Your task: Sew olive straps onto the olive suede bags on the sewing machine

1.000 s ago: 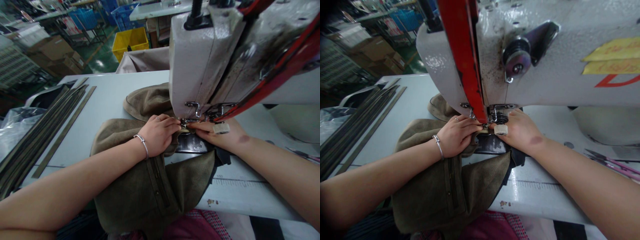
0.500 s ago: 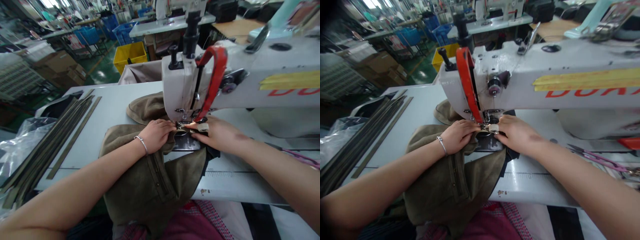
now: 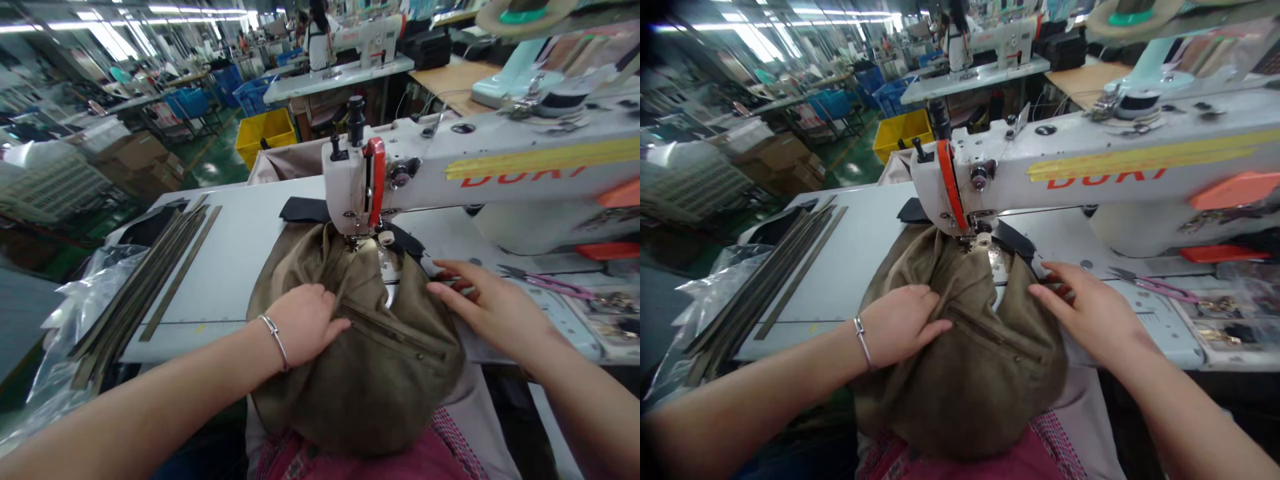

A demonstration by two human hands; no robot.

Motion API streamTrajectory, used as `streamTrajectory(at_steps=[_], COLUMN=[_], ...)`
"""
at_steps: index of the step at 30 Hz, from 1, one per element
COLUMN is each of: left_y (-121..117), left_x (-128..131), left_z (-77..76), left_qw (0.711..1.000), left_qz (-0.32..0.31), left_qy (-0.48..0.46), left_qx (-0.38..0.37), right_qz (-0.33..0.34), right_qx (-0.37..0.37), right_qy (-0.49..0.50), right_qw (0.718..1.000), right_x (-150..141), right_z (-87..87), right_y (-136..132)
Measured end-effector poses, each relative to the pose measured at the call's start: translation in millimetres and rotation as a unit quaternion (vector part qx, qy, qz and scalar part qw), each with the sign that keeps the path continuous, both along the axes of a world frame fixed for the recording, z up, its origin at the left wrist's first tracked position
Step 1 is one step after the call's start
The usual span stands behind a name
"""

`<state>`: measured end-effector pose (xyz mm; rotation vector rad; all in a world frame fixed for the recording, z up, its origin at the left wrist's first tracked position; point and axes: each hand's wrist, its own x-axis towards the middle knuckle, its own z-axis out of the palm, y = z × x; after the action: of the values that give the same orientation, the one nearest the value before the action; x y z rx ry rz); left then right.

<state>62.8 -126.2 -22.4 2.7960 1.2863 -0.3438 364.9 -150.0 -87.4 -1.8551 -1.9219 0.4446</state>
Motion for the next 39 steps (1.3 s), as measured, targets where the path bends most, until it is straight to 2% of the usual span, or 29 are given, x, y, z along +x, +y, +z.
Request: streamTrajectory(at_steps=[2,4,5,6,7,9,11,13,15,17,19,21,23,25,27,29,32,34,39], left_y=[-6.3,3.4,12.7,23.4,34.1,51.0,57.1,52.4,41.2,29.6,21.3,17.2,15.7,14.5,12.0,8.0,3.4,4.4,16.7], left_x=[13.2,19.5,20.6,20.8,20.5,20.2,22.0,26.9,34.5,43.7,53.5,63.1,71.7,77.8,78.7,72.1,49.6,32.2,6.9], left_z=[16.4,25.2,25.0,21.2,14.0,-8.0,-33.6,-54.6,-66.9,-71.6,-72.7,-73.5,-74.9,-75.3,-72.7,-65.6,-50.4,-41.9,-37.5], left_qw=[0.993,0.967,0.954,0.947,0.946,0.954,0.961,0.966,0.966,0.966,0.968,0.970,0.969,0.969,0.971,0.976,0.978,0.982,0.989], left_qz=[-0.058,-0.138,-0.173,-0.199,-0.211,-0.196,-0.163,-0.115,-0.067,-0.040,-0.027,-0.007,0.010,0.018,0.013,0.000,-0.007,-0.017,-0.076], left_qy=[-0.024,-0.078,-0.119,-0.162,-0.196,-0.224,-0.210,-0.208,-0.221,-0.221,-0.205,-0.192,-0.185,-0.180,-0.171,-0.162,-0.139,-0.107,-0.047], left_qx=[-0.100,-0.197,-0.214,-0.195,-0.146,-0.007,0.071,0.099,0.119,0.131,0.139,0.149,0.161,0.169,0.163,0.147,0.153,0.157,0.119], right_qz=[-0.024,-0.037,-0.039,-0.042,-0.043,-0.030,0.000,0.011,-0.025,-0.054,-0.033,0.009,0.043,0.098,0.190,0.238,0.258,0.277,0.346], right_qx=[-0.010,-0.005,-0.005,-0.011,-0.021,-0.035,-0.033,-0.010,0.038,0.072,0.079,0.114,0.198,0.242,0.230,0.189,0.166,0.163,0.158], right_qy=[0.006,-0.002,-0.007,-0.010,-0.011,-0.002,0.020,0.045,0.036,-0.032,-0.137,-0.226,-0.245,-0.154,-0.039,0.033,0.045,0.019,-0.091], right_qw=[1.000,0.999,0.999,0.999,0.999,0.999,0.999,0.999,0.998,0.995,0.987,0.967,0.948,0.953,0.954,0.952,0.951,0.947,0.920], right_x=[13.5,26.1,31.4,35.6,38.8,42.7,46.7,56.4,73.5,92.4,100.6,87.7,53.3,7.9,-33.2,-59.5,-70.0,-67.0,-63.6], right_z=[4.2,6.3,6.4,6.1,5.6,5.6,9.2,17.7,29.4,40.7,49.4,55.3,57.3,52.7,39.3,19.3,-8.7,-18.2,-14.2], right_y=[11.7,17.1,17.3,16.2,14.1,8.3,2.7,-0.3,0.3,3.4,6.4,7.2,6.4,7.1,12.1,20.6,30.2,30.7,21.8])
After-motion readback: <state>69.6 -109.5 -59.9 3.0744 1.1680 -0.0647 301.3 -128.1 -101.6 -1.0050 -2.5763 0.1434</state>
